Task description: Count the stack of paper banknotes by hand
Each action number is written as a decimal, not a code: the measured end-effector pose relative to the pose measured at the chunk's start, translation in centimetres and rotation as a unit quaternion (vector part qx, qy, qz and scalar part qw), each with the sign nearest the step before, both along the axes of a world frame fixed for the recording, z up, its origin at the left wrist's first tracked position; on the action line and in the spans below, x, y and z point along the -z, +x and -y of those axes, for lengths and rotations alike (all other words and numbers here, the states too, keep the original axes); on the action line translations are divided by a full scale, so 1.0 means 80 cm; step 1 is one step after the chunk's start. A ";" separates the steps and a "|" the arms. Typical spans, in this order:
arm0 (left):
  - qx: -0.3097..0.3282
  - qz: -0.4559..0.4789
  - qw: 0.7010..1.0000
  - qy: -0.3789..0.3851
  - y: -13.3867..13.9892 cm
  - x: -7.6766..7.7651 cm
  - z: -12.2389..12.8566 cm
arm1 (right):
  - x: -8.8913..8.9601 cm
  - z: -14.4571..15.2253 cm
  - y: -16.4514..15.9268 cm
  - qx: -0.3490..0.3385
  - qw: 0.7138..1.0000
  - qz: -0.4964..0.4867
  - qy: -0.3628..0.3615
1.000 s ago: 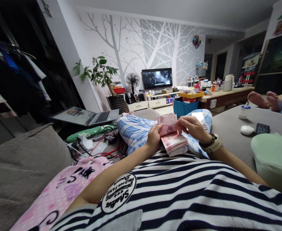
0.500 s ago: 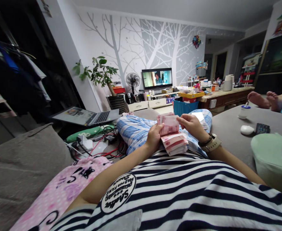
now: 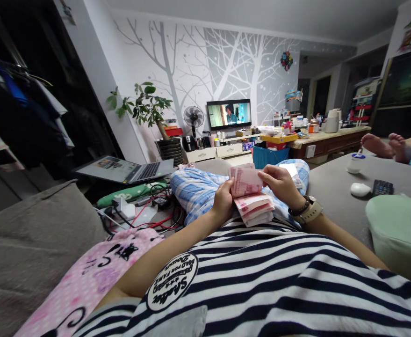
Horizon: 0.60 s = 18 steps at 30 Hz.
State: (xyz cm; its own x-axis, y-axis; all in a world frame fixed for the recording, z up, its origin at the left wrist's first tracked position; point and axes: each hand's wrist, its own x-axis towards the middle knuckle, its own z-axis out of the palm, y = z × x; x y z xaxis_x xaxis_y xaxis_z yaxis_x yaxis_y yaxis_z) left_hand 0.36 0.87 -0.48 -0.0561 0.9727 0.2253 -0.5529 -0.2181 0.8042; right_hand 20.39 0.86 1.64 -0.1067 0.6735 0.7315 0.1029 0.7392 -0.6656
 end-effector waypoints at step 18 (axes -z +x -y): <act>-0.071 -0.115 0.990 0.045 -0.010 0.008 0.003 | -0.007 0.016 -0.001 -0.095 0.994 0.011 0.053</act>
State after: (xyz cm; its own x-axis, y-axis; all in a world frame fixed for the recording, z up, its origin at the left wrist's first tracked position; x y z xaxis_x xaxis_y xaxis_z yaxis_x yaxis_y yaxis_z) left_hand -0.42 0.65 -1.14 -0.1289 0.9342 0.3325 -0.3159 -0.3565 0.8793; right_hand 20.30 -0.46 2.21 -0.2419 0.5591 0.7930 -0.0310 0.8124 -0.5823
